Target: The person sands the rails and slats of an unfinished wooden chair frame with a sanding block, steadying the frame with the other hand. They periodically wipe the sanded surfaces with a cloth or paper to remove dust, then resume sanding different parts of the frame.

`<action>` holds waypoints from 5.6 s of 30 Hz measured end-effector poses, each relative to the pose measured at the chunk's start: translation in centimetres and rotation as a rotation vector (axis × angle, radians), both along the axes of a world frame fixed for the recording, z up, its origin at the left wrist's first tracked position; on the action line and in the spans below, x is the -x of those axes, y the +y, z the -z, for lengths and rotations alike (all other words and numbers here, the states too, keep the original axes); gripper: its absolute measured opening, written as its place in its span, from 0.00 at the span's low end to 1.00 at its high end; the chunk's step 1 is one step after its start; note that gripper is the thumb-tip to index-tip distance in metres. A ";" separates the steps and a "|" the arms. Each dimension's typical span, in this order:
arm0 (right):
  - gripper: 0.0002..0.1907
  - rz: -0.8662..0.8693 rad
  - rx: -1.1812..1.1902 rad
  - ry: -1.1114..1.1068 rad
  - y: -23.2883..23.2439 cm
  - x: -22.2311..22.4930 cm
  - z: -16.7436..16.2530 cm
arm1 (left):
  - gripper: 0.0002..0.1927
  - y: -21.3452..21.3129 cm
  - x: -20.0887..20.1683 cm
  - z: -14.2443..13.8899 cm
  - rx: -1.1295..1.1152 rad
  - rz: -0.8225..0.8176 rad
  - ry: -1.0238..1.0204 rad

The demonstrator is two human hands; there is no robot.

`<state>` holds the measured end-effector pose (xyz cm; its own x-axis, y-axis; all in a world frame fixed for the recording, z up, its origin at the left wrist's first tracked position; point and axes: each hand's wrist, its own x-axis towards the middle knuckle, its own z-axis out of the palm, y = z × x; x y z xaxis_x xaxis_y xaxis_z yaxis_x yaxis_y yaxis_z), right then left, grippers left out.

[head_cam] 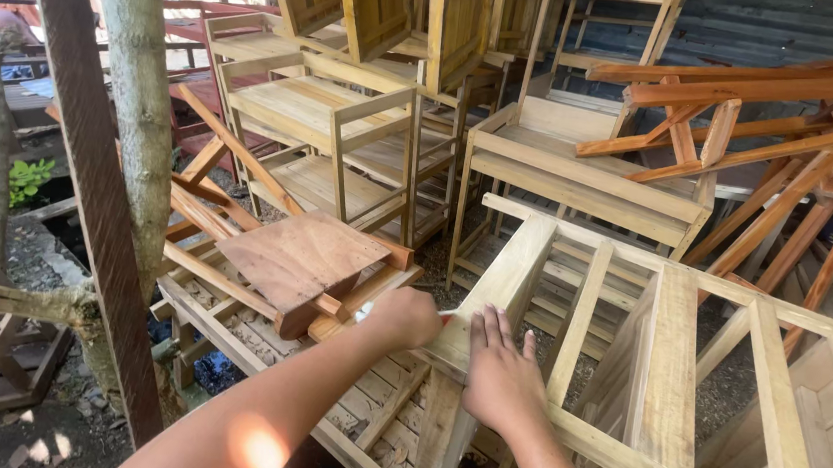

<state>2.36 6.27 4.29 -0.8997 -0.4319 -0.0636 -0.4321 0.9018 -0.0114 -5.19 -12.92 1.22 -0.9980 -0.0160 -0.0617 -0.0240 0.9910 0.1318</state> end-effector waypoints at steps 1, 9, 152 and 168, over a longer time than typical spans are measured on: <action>0.48 0.003 0.007 0.007 0.0 0.1 0.1 | 0.28 0.0 0.0 -0.1 0.073 0.012 -0.046; 0.48 -0.011 0.001 0.034 -0.2 0.4 0.4 | 0.20 -0.6 0.5 -2.4 0.090 0.313 -0.118; 0.47 -0.052 0.011 0.035 -0.7 0.5 0.5 | 0.14 0.1 -5.4 3.9 -1.863 -0.742 0.267; 0.48 -0.031 0.023 0.000 -0.8 0.4 0.2 | 0.12 0.3 -5.9 3.6 -1.820 -0.689 0.279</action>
